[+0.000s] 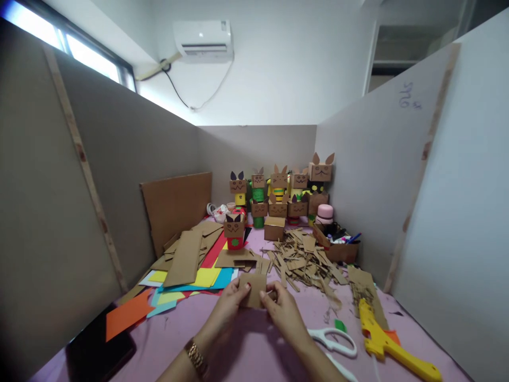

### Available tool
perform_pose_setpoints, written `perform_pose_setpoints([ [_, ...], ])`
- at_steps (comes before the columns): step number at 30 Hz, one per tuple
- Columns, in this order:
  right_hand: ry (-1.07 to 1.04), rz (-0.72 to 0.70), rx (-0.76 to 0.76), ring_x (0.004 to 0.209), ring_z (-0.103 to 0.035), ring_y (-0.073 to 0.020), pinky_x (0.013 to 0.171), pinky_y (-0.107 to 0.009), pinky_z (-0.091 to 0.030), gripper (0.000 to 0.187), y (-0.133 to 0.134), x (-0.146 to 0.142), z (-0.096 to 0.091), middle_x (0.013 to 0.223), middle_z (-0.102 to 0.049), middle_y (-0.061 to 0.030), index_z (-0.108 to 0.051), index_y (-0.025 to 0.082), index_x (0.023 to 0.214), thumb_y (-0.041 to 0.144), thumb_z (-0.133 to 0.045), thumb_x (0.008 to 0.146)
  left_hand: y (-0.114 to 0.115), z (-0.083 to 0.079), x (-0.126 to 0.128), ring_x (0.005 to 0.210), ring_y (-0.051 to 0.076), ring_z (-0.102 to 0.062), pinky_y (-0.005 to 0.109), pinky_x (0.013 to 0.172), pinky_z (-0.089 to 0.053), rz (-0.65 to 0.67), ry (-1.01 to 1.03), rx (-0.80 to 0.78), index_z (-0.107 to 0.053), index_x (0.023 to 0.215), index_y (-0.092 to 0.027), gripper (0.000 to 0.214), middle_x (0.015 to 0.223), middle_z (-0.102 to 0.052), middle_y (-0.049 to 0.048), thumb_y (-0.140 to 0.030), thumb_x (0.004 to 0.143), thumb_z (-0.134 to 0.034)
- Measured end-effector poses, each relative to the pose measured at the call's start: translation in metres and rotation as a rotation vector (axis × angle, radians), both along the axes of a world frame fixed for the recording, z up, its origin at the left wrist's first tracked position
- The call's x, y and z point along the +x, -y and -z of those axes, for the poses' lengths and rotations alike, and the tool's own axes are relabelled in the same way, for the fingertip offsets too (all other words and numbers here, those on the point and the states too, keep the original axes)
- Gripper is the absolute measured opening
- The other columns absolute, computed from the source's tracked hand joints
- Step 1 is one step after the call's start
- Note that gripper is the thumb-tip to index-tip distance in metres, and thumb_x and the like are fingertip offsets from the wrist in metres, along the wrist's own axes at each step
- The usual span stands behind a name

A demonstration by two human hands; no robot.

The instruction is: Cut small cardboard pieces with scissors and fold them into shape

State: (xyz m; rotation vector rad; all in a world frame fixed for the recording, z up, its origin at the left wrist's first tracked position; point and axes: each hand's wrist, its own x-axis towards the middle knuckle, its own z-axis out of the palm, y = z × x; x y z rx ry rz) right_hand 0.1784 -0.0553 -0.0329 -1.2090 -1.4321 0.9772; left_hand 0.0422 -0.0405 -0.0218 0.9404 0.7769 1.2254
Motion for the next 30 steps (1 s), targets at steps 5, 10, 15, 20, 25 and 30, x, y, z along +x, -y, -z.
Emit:
perform_pose_setpoints([
  [5, -0.089, 0.117, 0.037, 0.04, -0.04, -0.0078, 0.04, -0.018, -0.031, 0.03, -0.028, -0.022, 0.023, 0.048, -0.044, 0.0091, -0.039, 0.021, 0.065, 0.043, -0.059, 0.07, -0.019, 0.008, -0.007, 0.084, 0.023, -0.063, 0.032, 0.075, -0.046, 0.023, 0.021, 0.076, -0.061, 0.094, -0.013, 0.035, 0.094, -0.069, 0.012, -0.03, 0.065, -0.069],
  [10, -0.157, 0.076, -0.062, 0.033, -0.037, -0.0065, 0.034, -0.017, -0.023, 0.035, -0.03, -0.015, 0.043, 0.04, -0.043, 0.009, -0.041, 0.02, 0.059, 0.047, -0.059, 0.069, -0.018, 0.021, -0.015, 0.084, 0.022, -0.063, 0.031, 0.074, -0.046, 0.123, 0.015, 0.041, -0.061, 0.1, -0.015, 0.033, 0.095, -0.069, 0.0116, -0.034, 0.073, -0.062],
  [15, -0.24, 0.049, -0.145, 0.032, -0.036, -0.004, 0.033, -0.015, -0.022, 0.04, -0.033, -0.011, 0.044, 0.045, -0.045, 0.0082, -0.044, 0.018, 0.06, 0.054, -0.061, 0.066, -0.022, 0.029, -0.015, 0.069, 0.017, -0.063, 0.023, 0.053, -0.045, 0.083, -0.008, -0.125, -0.061, 0.099, -0.015, 0.036, 0.084, -0.07, 0.0082, -0.042, 0.077, -0.055],
  [20, -0.294, 0.021, -0.144, 0.033, -0.037, -0.0034, 0.035, -0.015, -0.023, 0.04, -0.03, -0.013, 0.035, 0.048, -0.05, 0.0066, -0.052, 0.015, 0.065, 0.053, -0.063, 0.066, -0.021, 0.03, -0.018, 0.066, 0.015, -0.062, 0.022, 0.052, -0.046, 0.078, -0.021, -0.102, -0.062, 0.096, -0.016, 0.033, 0.079, -0.07, 0.0058, -0.042, 0.077, -0.054],
  [25, -0.456, 0.254, -0.065, 0.038, -0.041, -0.0068, 0.037, -0.015, -0.029, 0.037, -0.028, -0.003, 0.028, 0.044, -0.048, 0.0085, -0.052, 0.018, 0.069, 0.054, -0.061, 0.068, -0.025, 0.027, -0.025, 0.078, 0.019, -0.062, 0.024, 0.054, -0.048, -0.118, -0.073, -0.089, -0.06, 0.095, -0.016, 0.034, 0.092, -0.069, 0.0077, -0.042, 0.074, -0.056],
  [30, -0.542, 0.314, -0.015, 0.043, -0.046, -0.008, 0.038, -0.016, -0.033, 0.04, -0.028, 0.008, 0.02, 0.054, -0.052, 0.0072, -0.053, 0.018, 0.073, 0.052, -0.068, 0.061, -0.03, 0.03, -0.028, 0.076, 0.019, -0.063, 0.024, 0.051, -0.047, -0.157, -0.044, -0.123, -0.058, 0.098, -0.015, 0.035, 0.095, -0.067, 0.0085, -0.04, 0.073, -0.058],
])
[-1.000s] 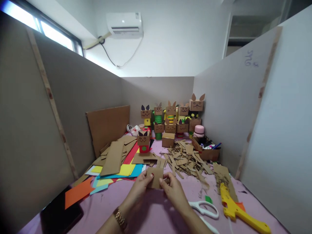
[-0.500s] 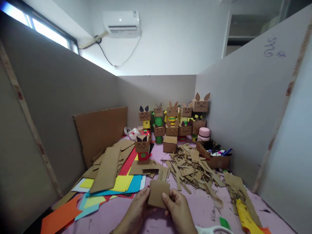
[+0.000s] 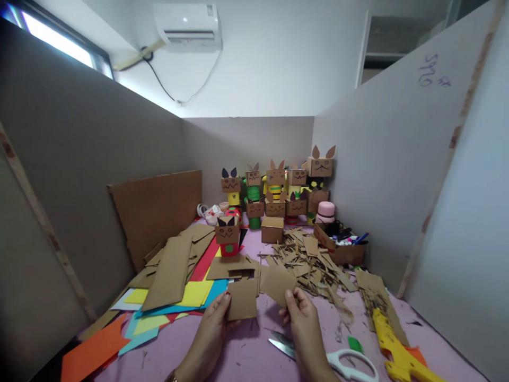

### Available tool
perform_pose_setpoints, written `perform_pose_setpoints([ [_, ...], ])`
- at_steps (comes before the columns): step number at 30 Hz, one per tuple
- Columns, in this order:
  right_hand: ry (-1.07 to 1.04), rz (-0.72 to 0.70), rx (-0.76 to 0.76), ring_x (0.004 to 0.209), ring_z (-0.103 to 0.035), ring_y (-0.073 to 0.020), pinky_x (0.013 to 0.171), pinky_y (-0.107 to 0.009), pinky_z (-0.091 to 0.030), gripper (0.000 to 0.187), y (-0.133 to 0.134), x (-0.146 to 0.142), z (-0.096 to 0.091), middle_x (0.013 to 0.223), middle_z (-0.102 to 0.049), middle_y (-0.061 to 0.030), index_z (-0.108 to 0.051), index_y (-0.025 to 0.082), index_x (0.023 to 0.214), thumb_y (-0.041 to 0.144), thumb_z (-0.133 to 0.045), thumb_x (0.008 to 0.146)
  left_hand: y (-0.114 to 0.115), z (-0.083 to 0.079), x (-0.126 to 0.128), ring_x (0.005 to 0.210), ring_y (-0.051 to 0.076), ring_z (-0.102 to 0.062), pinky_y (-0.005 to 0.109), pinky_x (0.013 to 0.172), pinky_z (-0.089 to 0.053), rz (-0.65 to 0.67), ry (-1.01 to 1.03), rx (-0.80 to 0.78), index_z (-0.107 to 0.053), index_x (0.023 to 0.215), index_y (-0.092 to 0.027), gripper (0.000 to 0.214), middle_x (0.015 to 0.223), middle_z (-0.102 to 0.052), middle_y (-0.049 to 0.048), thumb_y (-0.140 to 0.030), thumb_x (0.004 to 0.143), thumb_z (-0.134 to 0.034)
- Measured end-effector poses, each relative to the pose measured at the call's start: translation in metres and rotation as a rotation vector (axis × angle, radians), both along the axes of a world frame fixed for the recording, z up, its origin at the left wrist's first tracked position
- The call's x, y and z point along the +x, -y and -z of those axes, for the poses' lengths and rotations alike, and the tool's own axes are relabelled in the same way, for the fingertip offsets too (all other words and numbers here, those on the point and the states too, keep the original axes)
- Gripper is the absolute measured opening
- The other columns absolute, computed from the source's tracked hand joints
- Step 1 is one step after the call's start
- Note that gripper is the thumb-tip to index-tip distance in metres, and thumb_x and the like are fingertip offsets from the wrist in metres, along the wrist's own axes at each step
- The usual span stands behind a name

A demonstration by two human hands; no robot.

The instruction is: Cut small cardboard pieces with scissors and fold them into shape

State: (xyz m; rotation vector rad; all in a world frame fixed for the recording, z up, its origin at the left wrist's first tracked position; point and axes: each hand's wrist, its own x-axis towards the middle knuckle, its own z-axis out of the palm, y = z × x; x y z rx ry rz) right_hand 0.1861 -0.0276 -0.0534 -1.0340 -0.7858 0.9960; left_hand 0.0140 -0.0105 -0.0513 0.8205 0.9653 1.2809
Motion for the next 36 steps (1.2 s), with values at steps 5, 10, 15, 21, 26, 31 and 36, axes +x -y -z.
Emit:
perform_pose_setpoints([
  [5, 0.058, -0.088, 0.018, 0.044, -0.046, -0.0085, 0.038, -0.016, -0.031, 0.036, 0.001, -0.003, -0.001, 0.053, -0.052, 0.0057, -0.056, 0.016, 0.075, 0.049, -0.066, 0.066, 0.001, 0.001, 0.002, 0.077, 0.019, -0.064, 0.026, 0.056, -0.049, 0.046, 0.042, 0.021, -0.06, 0.097, -0.015, 0.035, 0.093, -0.069, 0.0081, -0.04, 0.072, -0.06],
  [10, 0.042, -0.121, 0.012, 0.045, -0.046, -0.0078, 0.038, -0.015, -0.031, 0.034, 0.002, -0.005, -0.001, 0.056, -0.052, 0.006, -0.058, 0.016, 0.081, 0.044, -0.068, 0.065, -0.001, -0.002, 0.003, 0.077, 0.019, -0.064, 0.027, 0.061, -0.05, 0.024, 0.106, -0.006, -0.062, 0.091, -0.016, 0.029, 0.086, -0.07, 0.0057, -0.034, 0.069, -0.065],
  [15, 0.019, -0.187, 0.026, 0.048, -0.047, -0.0067, 0.038, -0.014, -0.032, 0.033, 0.003, -0.006, -0.003, 0.065, -0.055, 0.0041, -0.06, 0.017, 0.086, 0.042, -0.067, 0.066, -0.001, -0.01, 0.005, 0.068, 0.016, -0.063, 0.025, 0.056, -0.049, 0.023, 0.134, -0.023, -0.062, 0.089, -0.017, 0.025, 0.077, -0.07, 0.0015, -0.031, 0.068, -0.065],
  [21, 0.069, -0.25, 0.033, 0.044, -0.046, -0.0066, 0.038, -0.014, -0.032, 0.036, 0.004, -0.009, -0.006, 0.056, -0.054, 0.0045, -0.062, 0.016, 0.086, 0.046, -0.066, 0.066, 0.001, -0.01, 0.005, 0.066, 0.016, -0.063, 0.024, 0.057, -0.048, 0.079, 0.135, -0.015, -0.064, 0.09, -0.017, 0.027, 0.077, -0.071, 0.0027, -0.032, 0.068, -0.066],
  [26, 0.118, -0.235, -0.028, 0.034, -0.041, -0.0047, 0.034, -0.014, -0.029, 0.04, 0.004, -0.009, -0.005, 0.046, -0.051, 0.0065, -0.062, 0.014, 0.068, 0.052, -0.069, 0.059, 0.001, -0.007, 0.006, 0.072, 0.016, -0.064, 0.024, 0.066, -0.048, 0.103, 0.129, 0.043, -0.066, 0.088, -0.016, 0.026, 0.081, -0.072, 0.0048, -0.033, 0.067, -0.067],
  [31, 0.146, -0.253, -0.07, 0.029, -0.036, -0.0035, 0.031, -0.014, -0.024, 0.045, 0.004, -0.01, -0.003, 0.042, -0.052, 0.0062, -0.06, 0.014, 0.069, 0.057, -0.066, 0.059, 0.002, -0.007, 0.006, 0.07, 0.02, -0.065, 0.029, 0.064, -0.048, 0.257, 0.085, 0.085, -0.064, 0.094, -0.014, 0.031, 0.084, -0.072, 0.0103, -0.032, 0.068, -0.067],
  [36, 0.144, -0.278, -0.055, 0.03, -0.035, -0.0041, 0.033, -0.014, -0.025, 0.045, 0.006, -0.015, -0.001, 0.039, -0.048, 0.0074, -0.057, 0.014, 0.072, 0.059, -0.056, 0.069, 0.001, -0.005, 0.005, 0.067, 0.021, -0.065, 0.03, 0.062, -0.048, 0.229, 0.073, 0.108, -0.064, 0.091, -0.013, 0.03, 0.081, -0.072, 0.0108, -0.032, 0.068, -0.067],
])
